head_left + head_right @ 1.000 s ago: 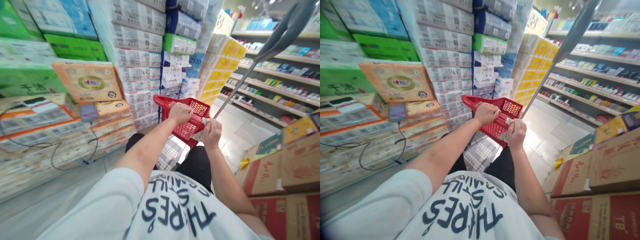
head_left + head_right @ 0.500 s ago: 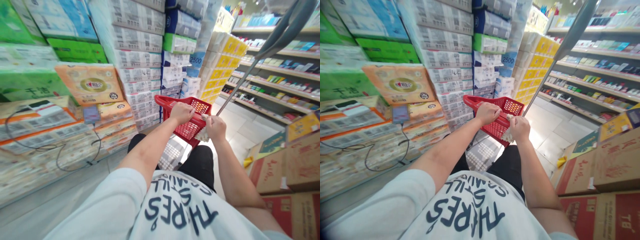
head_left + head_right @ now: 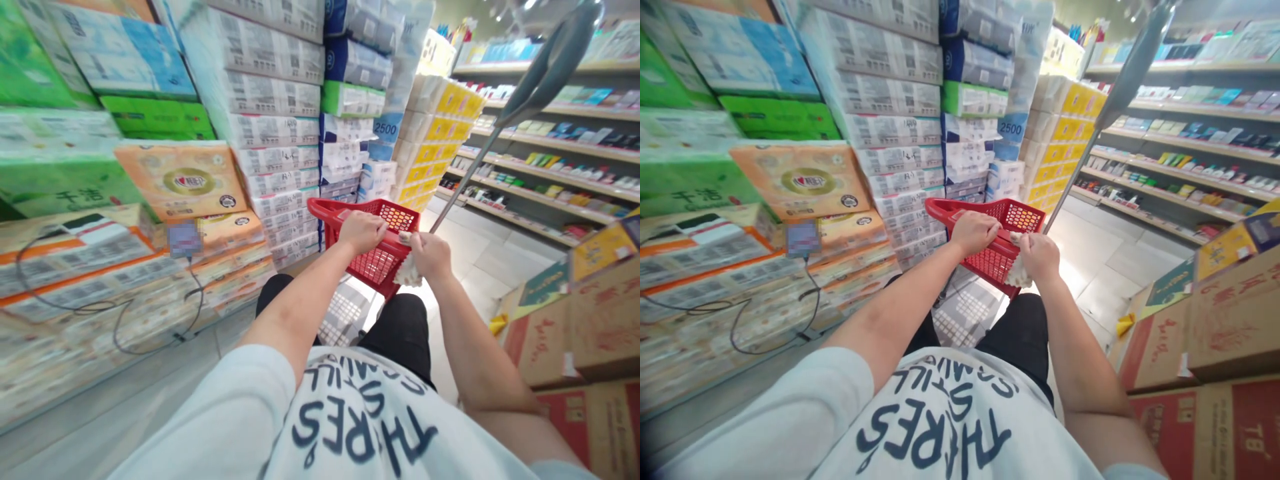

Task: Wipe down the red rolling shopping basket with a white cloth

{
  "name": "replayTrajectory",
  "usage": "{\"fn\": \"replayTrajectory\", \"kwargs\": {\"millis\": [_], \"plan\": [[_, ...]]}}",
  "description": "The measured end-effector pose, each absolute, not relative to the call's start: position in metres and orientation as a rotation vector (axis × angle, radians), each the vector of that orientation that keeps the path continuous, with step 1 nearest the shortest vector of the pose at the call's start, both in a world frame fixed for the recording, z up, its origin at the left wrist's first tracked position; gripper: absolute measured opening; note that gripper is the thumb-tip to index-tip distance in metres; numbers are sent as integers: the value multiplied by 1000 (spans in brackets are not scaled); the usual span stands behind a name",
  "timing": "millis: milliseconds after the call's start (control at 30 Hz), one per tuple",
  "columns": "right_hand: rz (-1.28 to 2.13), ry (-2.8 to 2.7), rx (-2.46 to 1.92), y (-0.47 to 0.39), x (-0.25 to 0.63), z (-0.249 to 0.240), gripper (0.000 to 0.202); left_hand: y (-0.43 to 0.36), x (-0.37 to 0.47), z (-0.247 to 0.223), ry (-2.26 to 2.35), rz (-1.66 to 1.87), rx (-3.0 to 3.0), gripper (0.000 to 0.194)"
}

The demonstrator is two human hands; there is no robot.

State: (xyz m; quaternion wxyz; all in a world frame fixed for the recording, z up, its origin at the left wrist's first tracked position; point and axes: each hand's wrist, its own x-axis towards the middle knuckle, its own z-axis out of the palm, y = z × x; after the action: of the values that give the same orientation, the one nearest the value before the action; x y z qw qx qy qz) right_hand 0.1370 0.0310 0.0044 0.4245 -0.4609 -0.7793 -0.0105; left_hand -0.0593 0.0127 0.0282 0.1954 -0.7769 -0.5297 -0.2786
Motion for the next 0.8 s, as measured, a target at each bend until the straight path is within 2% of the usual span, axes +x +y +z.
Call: {"fn": "replayTrajectory", "kwargs": {"millis": [233, 467, 667, 800], "plan": [[-171, -1699, -900, 16, 135, -26, 30, 11, -60, 28, -1469, -794, -2190, 37], [-152, -2125, -1270, 28, 132, 11, 38, 11, -59, 28, -1473, -784, -2187, 36], [-297, -1754, -957, 14, 132, -23, 36, 11, -61, 26, -1462, -793, -2184, 37], [-261, -1969, -1180, 18, 132, -2, 38, 11, -59, 26, -1476, -782, -2194, 35]]}}
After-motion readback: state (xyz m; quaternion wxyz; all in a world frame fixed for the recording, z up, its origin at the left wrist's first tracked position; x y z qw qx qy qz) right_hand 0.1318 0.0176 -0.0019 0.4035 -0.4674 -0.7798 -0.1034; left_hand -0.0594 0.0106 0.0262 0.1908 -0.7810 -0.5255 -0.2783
